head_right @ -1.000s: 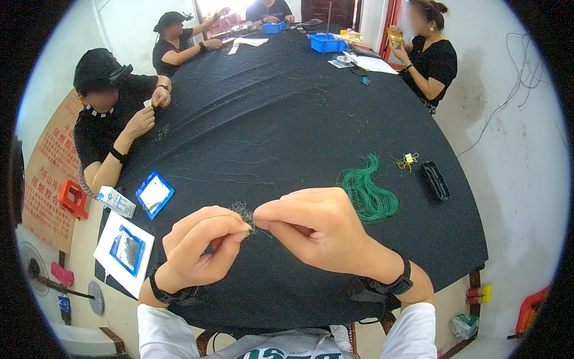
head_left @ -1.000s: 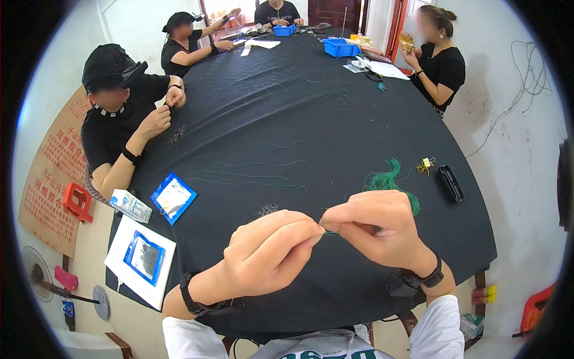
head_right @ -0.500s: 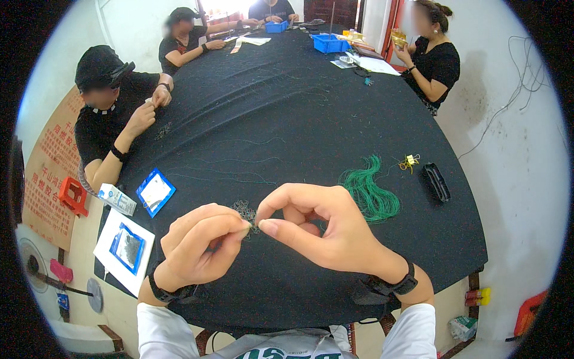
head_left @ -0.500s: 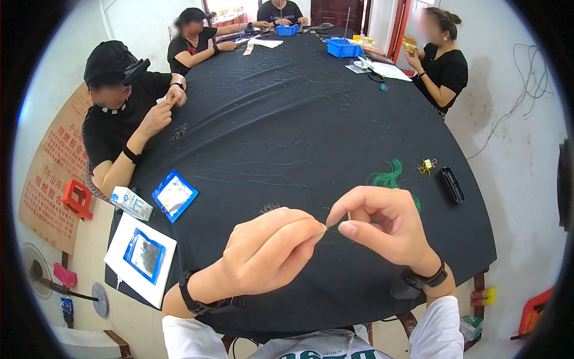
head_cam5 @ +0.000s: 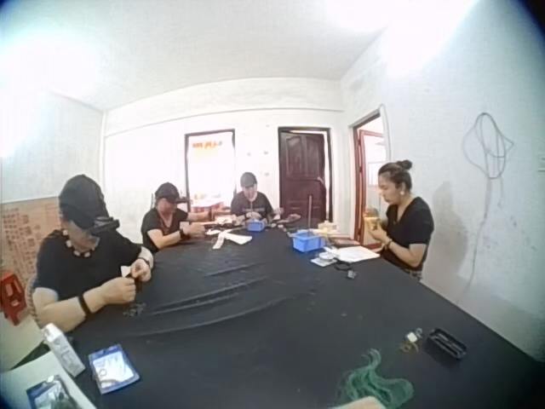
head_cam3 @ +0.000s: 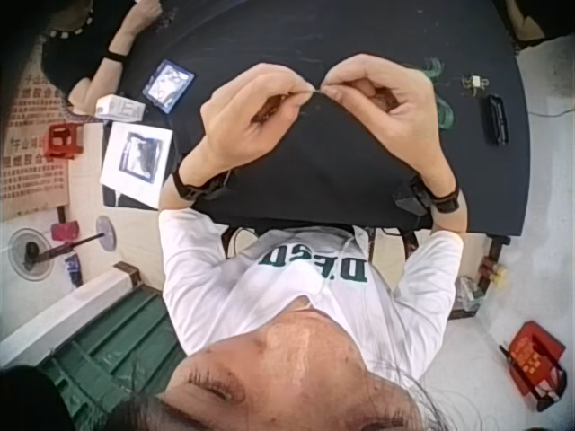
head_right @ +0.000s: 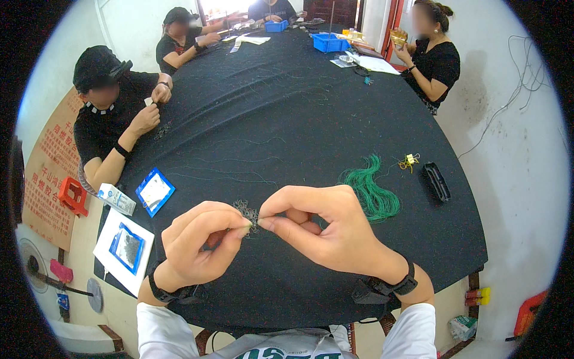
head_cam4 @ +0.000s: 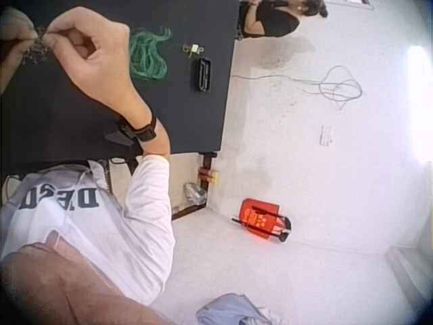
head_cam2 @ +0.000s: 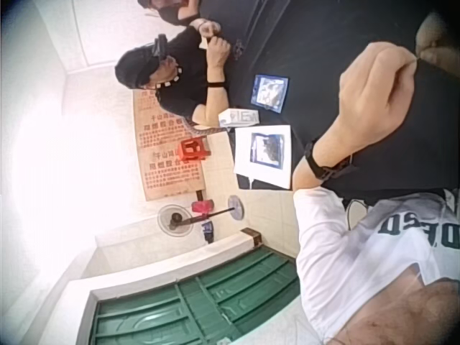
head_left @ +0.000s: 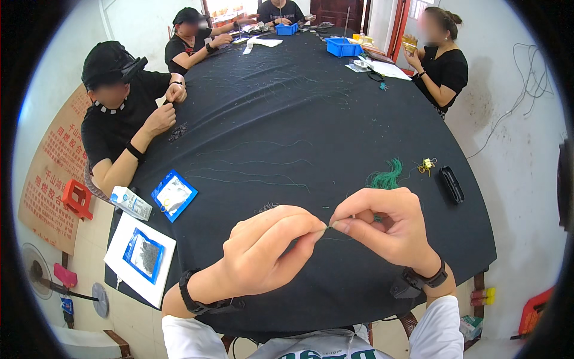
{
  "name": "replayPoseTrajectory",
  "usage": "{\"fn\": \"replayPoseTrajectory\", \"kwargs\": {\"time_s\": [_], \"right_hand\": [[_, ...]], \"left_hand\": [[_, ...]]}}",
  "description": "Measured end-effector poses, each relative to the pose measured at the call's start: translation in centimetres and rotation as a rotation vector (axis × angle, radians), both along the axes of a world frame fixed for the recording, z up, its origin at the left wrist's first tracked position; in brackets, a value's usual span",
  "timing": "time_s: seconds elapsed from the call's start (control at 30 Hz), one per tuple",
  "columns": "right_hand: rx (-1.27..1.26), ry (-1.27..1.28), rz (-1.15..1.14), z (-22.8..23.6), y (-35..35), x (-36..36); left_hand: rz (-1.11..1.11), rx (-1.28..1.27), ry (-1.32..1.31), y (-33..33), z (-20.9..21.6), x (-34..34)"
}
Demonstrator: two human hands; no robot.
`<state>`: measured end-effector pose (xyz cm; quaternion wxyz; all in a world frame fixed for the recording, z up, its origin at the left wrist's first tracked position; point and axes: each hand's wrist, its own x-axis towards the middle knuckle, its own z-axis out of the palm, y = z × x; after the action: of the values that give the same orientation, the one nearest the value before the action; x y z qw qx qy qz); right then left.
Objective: The person threads small metal hooks and components onto a green line by hand at a table.
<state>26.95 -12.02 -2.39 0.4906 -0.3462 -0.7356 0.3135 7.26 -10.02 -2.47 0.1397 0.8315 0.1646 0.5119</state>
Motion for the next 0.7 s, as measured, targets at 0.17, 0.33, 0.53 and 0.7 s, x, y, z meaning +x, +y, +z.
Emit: {"fn": "replayPoseTrajectory", "kwargs": {"time_s": [0.17,0.33,0.53,0.7], "right_hand": [[0.070,-0.148,-0.056,0.8,-0.5,0.1],[0.102,-0.206,-0.053,0.5,-0.4,0.1],[-0.148,0.009,0.120,-0.1,0.1,0.0],[-0.429,0.216,0.278,-0.3,1.2,0.7]], "left_hand": [[0.032,0.001,-0.011,0.0,0.0,-0.1],[0.086,-0.025,-0.021,0.1,0.1,-0.4],[0.084,-0.136,-0.076,0.2,-0.1,-0.6],[-0.029,-0.301,-0.167,0.3,-0.5,-0.6]]}}
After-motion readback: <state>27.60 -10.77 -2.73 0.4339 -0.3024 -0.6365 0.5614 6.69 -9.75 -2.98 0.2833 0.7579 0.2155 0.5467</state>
